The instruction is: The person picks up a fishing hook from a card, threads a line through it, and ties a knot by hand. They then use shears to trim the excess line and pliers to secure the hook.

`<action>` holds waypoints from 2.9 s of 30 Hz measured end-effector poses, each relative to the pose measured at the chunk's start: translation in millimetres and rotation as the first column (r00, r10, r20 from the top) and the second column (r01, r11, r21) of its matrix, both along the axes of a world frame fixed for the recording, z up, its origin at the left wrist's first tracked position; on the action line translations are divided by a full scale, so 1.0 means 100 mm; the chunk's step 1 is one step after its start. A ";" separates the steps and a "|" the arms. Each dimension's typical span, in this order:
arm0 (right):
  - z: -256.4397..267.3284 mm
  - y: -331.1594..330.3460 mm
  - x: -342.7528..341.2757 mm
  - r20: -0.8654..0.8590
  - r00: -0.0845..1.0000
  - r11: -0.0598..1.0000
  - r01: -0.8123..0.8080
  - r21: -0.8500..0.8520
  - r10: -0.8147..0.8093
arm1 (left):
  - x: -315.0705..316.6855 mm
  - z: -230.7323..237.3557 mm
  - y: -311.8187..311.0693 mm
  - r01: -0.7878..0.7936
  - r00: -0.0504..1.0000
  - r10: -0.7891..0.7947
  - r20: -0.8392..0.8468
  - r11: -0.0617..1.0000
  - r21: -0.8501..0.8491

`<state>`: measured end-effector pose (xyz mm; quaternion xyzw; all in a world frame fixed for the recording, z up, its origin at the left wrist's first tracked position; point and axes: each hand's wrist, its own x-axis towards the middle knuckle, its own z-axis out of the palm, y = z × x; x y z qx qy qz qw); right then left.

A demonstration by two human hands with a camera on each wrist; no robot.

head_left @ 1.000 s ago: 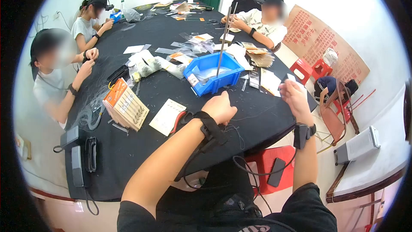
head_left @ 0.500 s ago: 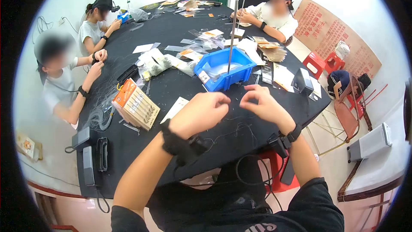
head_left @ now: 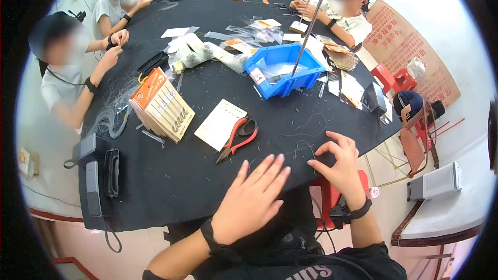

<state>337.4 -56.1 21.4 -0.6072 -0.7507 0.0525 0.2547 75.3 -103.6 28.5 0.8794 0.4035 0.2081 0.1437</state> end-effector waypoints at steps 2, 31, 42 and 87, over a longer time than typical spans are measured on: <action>-0.06 0.00 0.01 -0.040 0.998 0.998 0.057 -0.022 -0.058 | -0.03 -0.12 -0.02 -0.039 0.997 0.038 -0.068 0.999 -0.012; -0.12 0.34 0.51 -0.065 0.957 0.952 0.270 -0.145 -0.281 | -0.66 0.03 -0.36 -0.144 0.974 0.108 -0.201 0.974 -0.177; 0.08 0.22 0.19 -0.110 0.993 0.999 0.032 0.026 -0.029 | -0.23 0.30 -0.17 -0.177 0.962 0.181 0.204 0.983 -0.037; -0.09 -0.02 0.07 -0.003 0.997 0.997 -0.071 0.026 0.071 | -0.19 0.01 -0.13 -0.258 0.932 0.259 0.255 0.965 -0.038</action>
